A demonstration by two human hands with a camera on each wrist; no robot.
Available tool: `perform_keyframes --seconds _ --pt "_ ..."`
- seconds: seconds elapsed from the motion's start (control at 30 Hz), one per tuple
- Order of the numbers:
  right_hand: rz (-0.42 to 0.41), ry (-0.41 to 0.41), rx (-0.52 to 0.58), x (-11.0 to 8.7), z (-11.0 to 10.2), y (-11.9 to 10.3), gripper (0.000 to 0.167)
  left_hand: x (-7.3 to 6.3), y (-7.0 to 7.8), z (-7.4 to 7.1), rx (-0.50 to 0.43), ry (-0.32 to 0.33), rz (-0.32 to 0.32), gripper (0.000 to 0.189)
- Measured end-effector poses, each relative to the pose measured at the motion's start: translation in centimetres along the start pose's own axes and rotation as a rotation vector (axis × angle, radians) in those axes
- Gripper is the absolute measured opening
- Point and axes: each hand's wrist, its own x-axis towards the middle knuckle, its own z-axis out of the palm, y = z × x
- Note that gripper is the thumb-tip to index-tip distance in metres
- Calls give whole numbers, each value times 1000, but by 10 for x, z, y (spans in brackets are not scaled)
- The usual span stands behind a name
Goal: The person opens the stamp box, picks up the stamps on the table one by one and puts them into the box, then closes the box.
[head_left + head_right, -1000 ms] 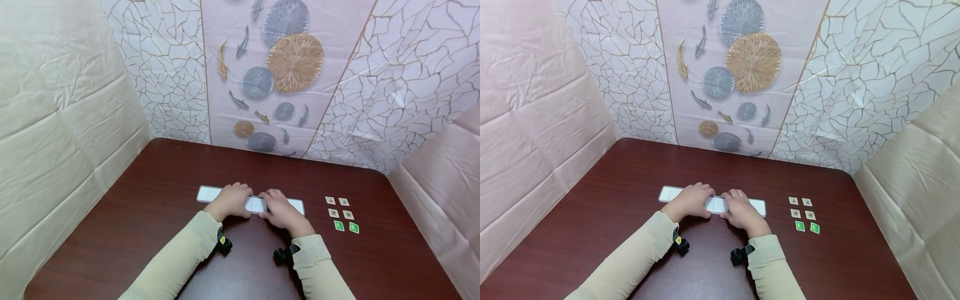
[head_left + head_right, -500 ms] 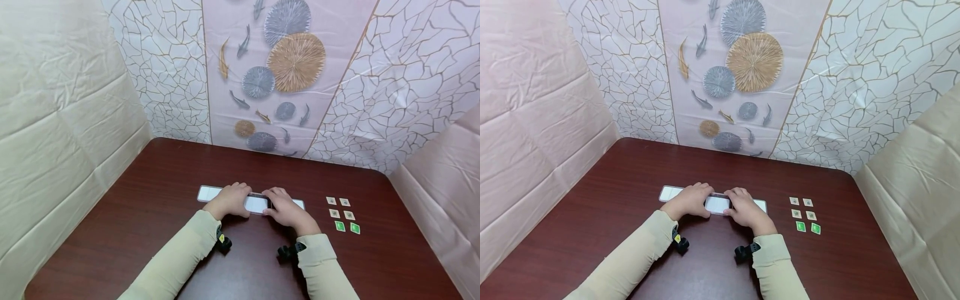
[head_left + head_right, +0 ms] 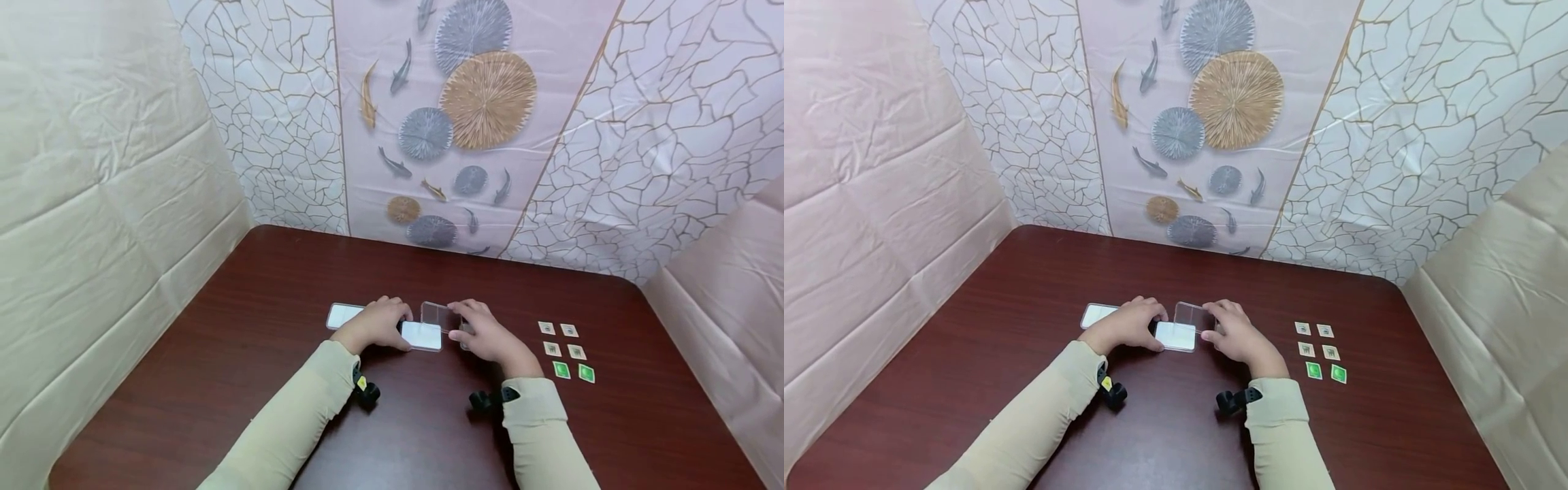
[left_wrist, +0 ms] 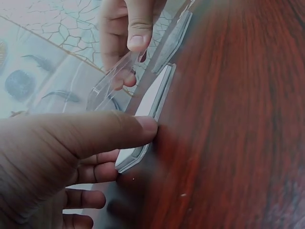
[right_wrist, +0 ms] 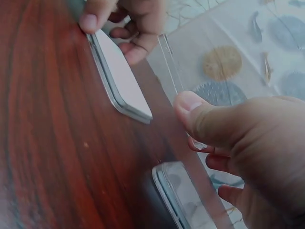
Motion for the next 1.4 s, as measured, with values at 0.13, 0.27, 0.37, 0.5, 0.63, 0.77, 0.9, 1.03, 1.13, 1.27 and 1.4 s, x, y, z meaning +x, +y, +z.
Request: perform_keyframes --seconds 0.13,0.27,0.37,0.5,0.63,0.77,0.9,1.03,1.13,1.27,1.4 --pt "16 26 -12 1 1 8 56 0 -1 -1 14 9 0 49" --pt "32 54 -38 4 2 11 58 0 -1 -1 41 18 -2 50" --pt "46 82 -49 9 4 11 59 0 0 -2 59 15 -12 51" --pt "76 125 -75 18 8 7 60 -1 2 -3 66 5 -25 52" --pt "117 145 -91 29 14 3 61 -2 3 -4 63 2 -30 52" --pt "153 146 -99 40 22 0 60 -2 4 -4 53 2 -34 52" --pt "173 150 -122 49 30 -1 58 -2 5 -4 66 4 -27 51" --pt "188 146 -152 54 34 -2 56 -1 7 -4 85 4 -12 50" --pt "194 143 -171 58 36 -3 55 -1 6 -4 88 1 -17 50" --pt "209 147 -152 61 38 -4 54 -2 5 -4 81 0 -24 49" --pt "252 154 -92 65 40 -6 53 -2 4 -4 75 0 -22 48"
